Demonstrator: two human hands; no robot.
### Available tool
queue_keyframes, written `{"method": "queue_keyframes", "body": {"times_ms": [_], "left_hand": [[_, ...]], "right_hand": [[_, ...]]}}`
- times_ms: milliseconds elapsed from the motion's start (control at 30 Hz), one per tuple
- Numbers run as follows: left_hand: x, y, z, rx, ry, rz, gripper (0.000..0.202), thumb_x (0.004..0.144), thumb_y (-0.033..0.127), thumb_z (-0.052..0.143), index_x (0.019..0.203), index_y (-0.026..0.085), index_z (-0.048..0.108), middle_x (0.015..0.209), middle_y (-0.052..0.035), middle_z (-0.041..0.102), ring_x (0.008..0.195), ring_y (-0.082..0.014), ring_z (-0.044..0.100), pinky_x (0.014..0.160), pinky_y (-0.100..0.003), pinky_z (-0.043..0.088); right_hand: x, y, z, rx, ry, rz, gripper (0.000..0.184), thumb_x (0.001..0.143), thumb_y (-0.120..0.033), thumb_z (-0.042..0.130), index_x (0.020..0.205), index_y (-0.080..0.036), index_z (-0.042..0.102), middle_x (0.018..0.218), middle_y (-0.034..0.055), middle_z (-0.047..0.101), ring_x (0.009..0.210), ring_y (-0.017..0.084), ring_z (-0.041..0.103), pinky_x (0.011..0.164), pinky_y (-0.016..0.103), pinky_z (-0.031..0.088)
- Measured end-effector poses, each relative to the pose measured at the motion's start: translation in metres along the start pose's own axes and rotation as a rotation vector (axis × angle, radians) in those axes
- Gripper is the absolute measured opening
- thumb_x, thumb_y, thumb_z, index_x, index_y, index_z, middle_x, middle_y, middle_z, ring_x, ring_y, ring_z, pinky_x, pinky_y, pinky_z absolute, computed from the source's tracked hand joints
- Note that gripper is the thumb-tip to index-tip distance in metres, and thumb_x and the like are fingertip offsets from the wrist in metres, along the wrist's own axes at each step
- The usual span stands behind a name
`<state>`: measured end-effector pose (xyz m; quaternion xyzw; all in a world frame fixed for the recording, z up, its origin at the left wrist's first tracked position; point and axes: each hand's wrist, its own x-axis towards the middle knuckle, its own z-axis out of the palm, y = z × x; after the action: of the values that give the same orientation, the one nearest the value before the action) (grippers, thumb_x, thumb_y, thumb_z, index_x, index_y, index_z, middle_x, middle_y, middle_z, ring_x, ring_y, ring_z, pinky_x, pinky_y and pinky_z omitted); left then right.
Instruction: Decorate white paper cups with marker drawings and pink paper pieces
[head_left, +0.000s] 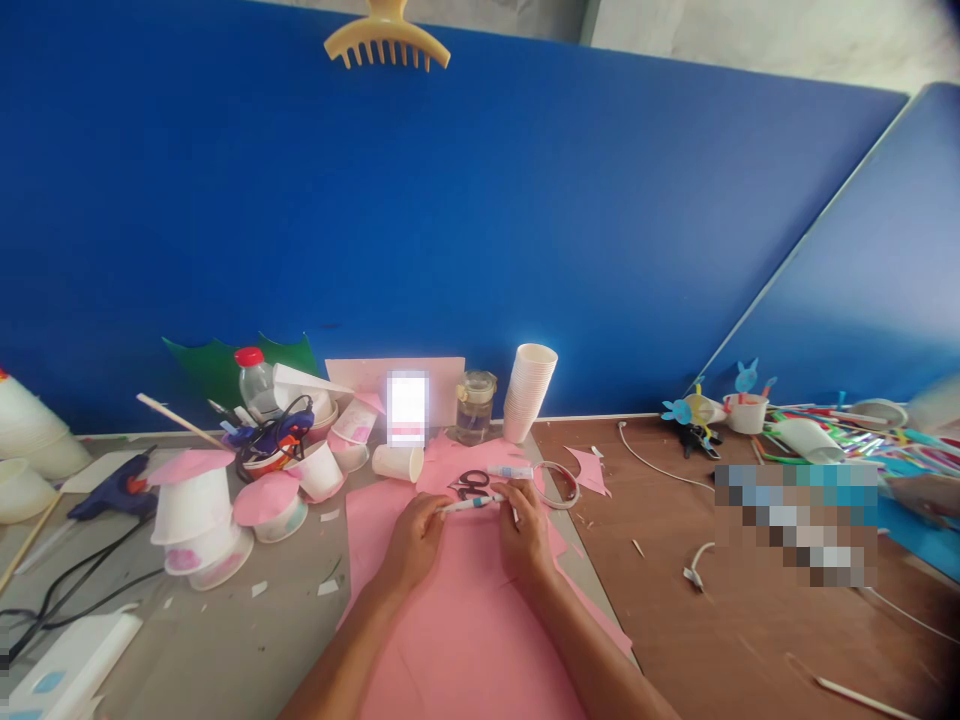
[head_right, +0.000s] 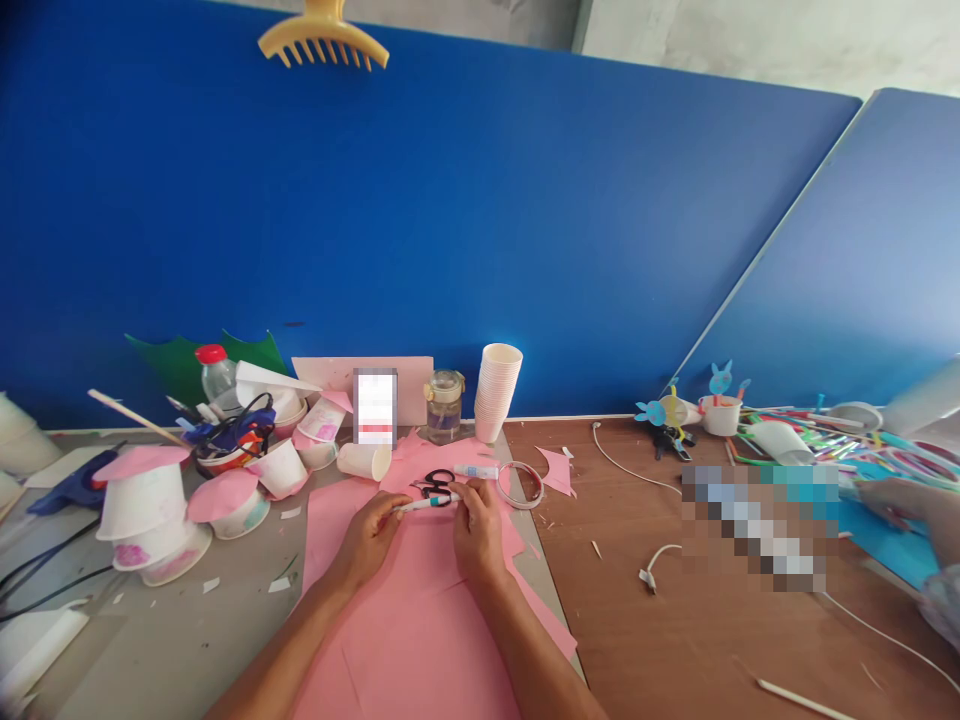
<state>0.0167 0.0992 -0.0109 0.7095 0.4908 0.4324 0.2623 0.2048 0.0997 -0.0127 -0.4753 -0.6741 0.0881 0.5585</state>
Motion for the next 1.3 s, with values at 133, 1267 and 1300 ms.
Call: {"method": "queue_keyframes", "body": {"times_ms": [133, 1267, 1300], "left_hand": [[0.0, 0.0, 0.0, -0.013, -0.021, -0.006, 0.022, 0.086, 0.025, 0.046, 0.096, 0.022, 0.066, 0.094, -0.0056, 0.069, 0.089, -0.0199, 0.063, 0.081, -0.033, 0.05], [-0.017, 0.011, -0.002, 0.443, 0.188, 0.051, 0.033, 0.09, 0.018, 0.027, 0.1, 0.02, 0.058, 0.07, -0.0035, 0.069, 0.064, -0.0191, 0.064, 0.061, -0.03, 0.047], [-0.018, 0.012, -0.002, 0.461, 0.21, 0.075, 0.033, 0.089, 0.017, 0.027, 0.099, 0.019, 0.058, 0.069, -0.0035, 0.069, 0.062, -0.019, 0.064, 0.06, -0.03, 0.047]], "right_hand": [[-0.002, -0.004, 0.001, -0.083, -0.067, -0.079, 0.037, 0.083, -0.005, 0.04, 0.105, -0.021, 0.066, 0.085, 0.0082, 0.059, 0.079, 0.02, 0.057, 0.068, 0.034, 0.049], [-0.002, -0.039, -0.01, 0.13, -0.445, 0.066, 0.034, 0.094, -0.037, 0.037, 0.097, -0.02, 0.068, 0.092, 0.0088, 0.071, 0.081, 0.021, 0.067, 0.069, 0.028, 0.053], [-0.003, -0.039, -0.01, 0.135, -0.451, 0.072, 0.035, 0.094, -0.037, 0.037, 0.098, -0.02, 0.068, 0.093, 0.0092, 0.071, 0.082, 0.021, 0.067, 0.069, 0.028, 0.053]]}}
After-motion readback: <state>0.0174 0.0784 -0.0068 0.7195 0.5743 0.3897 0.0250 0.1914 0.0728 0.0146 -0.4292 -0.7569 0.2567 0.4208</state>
